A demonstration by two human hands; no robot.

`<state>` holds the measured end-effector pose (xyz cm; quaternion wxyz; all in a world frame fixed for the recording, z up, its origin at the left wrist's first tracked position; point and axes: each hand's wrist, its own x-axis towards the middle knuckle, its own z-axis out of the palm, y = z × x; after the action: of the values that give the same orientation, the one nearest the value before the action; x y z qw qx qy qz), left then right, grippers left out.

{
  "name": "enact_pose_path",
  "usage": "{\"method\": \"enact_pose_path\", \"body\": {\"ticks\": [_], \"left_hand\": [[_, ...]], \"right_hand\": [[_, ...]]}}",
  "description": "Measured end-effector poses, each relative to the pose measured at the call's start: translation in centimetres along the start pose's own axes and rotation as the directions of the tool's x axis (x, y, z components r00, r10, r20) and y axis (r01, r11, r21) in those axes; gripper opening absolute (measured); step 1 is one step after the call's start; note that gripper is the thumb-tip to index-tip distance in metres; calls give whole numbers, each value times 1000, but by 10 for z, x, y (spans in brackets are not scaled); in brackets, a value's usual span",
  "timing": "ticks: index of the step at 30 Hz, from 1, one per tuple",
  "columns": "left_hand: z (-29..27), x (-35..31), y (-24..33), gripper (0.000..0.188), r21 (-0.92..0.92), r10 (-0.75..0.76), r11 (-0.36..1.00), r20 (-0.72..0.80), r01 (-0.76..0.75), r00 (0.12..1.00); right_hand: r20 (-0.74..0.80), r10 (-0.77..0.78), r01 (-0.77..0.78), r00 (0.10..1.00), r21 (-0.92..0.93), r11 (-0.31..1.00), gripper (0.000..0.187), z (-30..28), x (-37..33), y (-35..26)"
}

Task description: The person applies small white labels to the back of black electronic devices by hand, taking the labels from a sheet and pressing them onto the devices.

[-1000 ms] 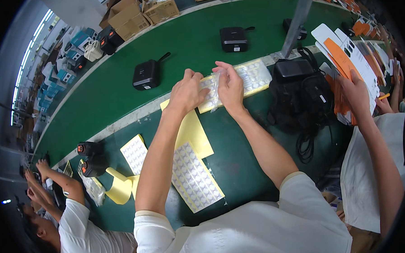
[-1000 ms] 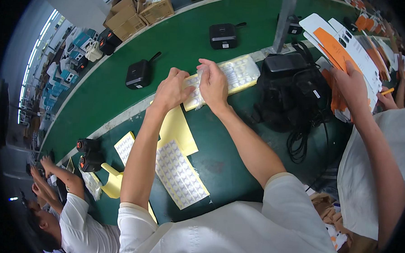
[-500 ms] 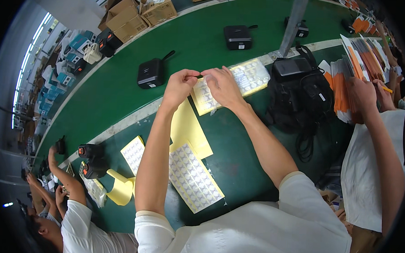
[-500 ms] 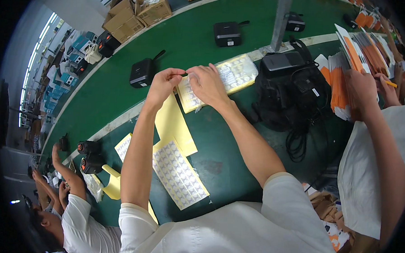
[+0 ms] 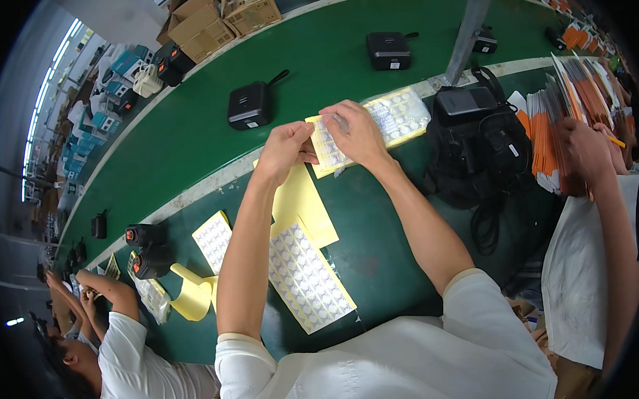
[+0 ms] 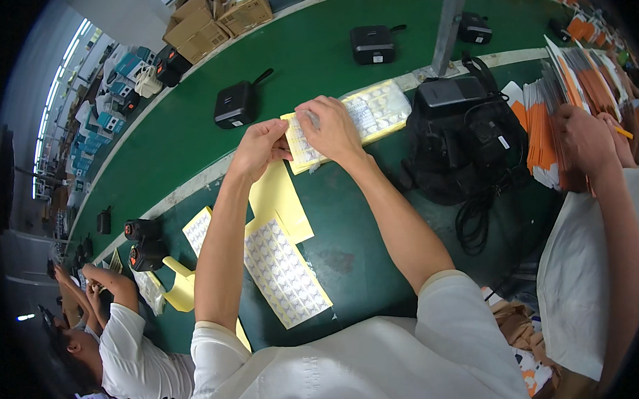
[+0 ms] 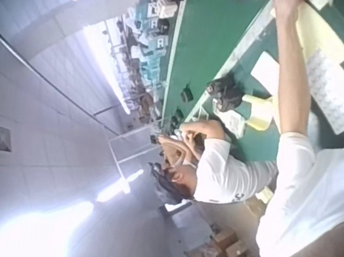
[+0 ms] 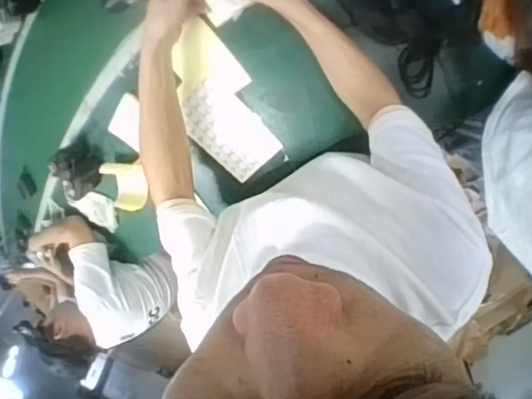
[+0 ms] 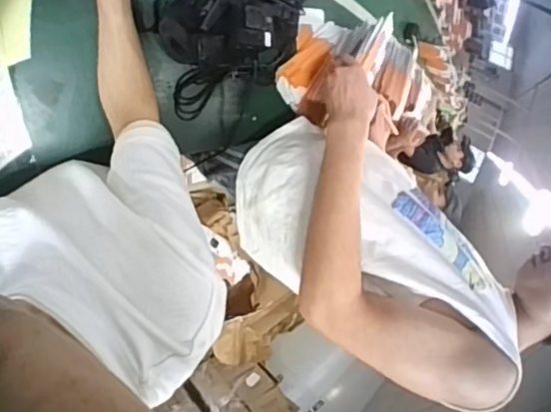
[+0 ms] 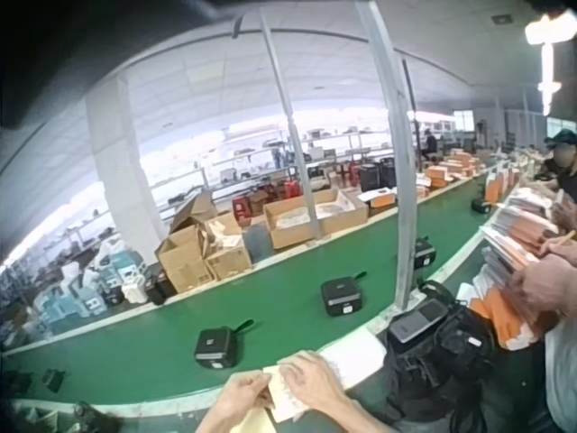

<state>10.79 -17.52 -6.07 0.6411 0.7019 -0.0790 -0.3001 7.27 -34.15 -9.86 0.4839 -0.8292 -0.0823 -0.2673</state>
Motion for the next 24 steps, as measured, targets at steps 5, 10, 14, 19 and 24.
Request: {"method": "enact_pose_path", "body": {"ticks": [5,10,14,19,24], "left_hand": [[2,-4,-5,28,-156,4,988,29,1,1000],[1,-4,-7,28,-198,25,980,61,-12,998],[0,-4,-7,28,-203,31,979,72,-16,997],[-1,-2,-9,22,-208,31,978,22,-26,999],[12,-6,-4,22,165,140,980,-200,-107,970]], "right_hand": [[13,37,-37,999,30,999,19,-1,0,-2],[5,63,-63,998,59,996,19,-2,0,-3],[3,82,-82,997,71,994,18,-3,-1,-4],[-4,72,-71,997,76,995,18,-3,-1,-6],[0,62,-62,998,62,996,18,-4,-1,-3]]}}
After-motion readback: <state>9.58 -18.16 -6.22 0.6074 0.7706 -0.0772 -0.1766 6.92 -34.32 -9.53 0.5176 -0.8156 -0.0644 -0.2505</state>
